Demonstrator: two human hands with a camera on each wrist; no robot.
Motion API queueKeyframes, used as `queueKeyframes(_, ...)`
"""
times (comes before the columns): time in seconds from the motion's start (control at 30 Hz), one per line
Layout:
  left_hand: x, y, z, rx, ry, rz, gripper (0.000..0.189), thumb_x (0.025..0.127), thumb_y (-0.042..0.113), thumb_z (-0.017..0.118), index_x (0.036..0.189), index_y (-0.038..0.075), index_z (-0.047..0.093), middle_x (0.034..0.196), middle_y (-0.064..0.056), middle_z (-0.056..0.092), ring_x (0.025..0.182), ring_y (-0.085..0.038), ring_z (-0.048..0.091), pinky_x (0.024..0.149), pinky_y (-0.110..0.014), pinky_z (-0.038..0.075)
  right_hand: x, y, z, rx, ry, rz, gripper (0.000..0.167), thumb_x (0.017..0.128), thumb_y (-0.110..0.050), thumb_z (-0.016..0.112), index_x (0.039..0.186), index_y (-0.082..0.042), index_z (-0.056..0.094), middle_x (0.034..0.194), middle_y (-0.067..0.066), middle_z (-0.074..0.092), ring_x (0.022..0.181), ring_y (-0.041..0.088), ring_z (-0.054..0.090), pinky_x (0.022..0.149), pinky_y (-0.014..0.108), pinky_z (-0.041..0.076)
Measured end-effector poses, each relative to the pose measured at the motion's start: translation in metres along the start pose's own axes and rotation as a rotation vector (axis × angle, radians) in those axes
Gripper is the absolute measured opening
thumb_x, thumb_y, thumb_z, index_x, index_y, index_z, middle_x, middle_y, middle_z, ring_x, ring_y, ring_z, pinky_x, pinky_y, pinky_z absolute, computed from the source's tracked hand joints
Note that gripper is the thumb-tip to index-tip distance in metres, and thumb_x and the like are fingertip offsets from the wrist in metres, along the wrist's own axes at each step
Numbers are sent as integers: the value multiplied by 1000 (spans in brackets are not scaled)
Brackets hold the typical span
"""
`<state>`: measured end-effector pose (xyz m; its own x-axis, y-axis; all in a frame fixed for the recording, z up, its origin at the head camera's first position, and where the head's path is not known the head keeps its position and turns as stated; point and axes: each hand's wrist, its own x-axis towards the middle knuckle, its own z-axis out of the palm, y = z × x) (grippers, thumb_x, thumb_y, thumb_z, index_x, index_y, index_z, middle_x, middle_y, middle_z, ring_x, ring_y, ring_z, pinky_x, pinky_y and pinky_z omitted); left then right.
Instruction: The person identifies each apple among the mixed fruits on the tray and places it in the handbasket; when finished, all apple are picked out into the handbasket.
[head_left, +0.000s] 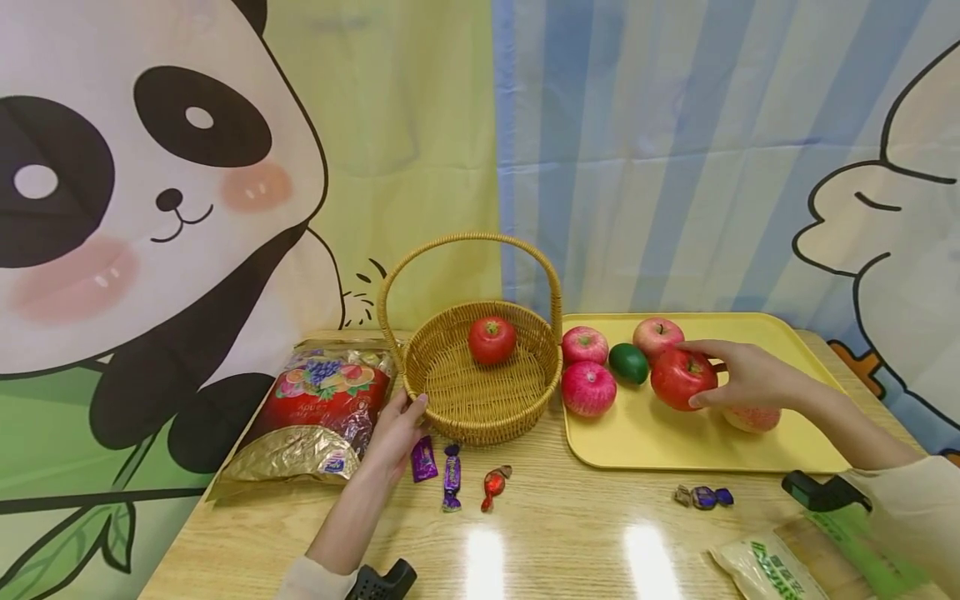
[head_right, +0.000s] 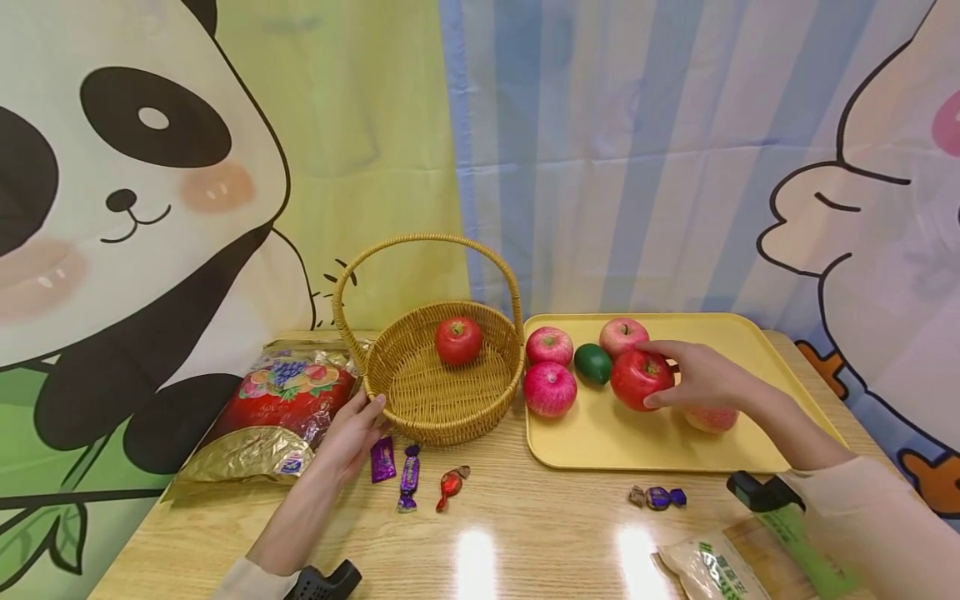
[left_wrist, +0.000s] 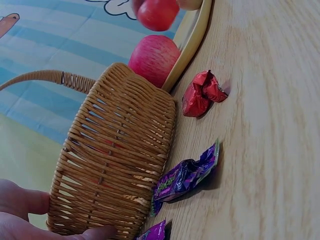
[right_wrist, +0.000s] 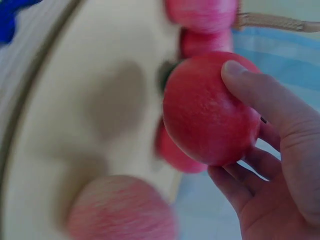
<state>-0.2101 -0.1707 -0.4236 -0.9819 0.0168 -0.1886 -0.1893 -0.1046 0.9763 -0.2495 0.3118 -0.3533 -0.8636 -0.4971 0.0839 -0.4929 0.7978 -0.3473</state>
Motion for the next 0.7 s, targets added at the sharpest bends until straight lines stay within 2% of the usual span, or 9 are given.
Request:
queueKeyframes(0.17,0,0,0,-10,-3,4,55,105,15,37,154,3,16,155,-19,28,143,-36,31,120,-50,28,10,-34,-14,67,-25,-49,82,73,-38,84,138,-3,50,125,17,63,106,31,65,78,32,61)
queueKeyframes(0.33,0,-2,-1,-18,-1,2,55,105,14,37,154,3,16,155,-20,28,143,-36,31,121,-50,27,40,-75,-15,137,-101,-124,81,74,-42,82,140,-9,50,127,9,62,104,24,63,81,29,58)
queueKeyframes(0.57,0,-3,0,-18,-3,7,54,105,14,37,154,3,16,154,-21,29,143,-36,31,120,-50,28,93,-138,-1,138,-183,-191,80,76,-40,81,144,-15,47,140,11,54,120,33,59,98,48,53)
queueKeyframes(0.7,1,-2,0,-23,-1,14,53,105,12,36,154,3,17,154,-20,30,143,-36,32,120,-50,29,126,-165,19,124,-181,-199,81,75,-39,81,145,-17,46,140,11,54,123,31,54,100,49,51)
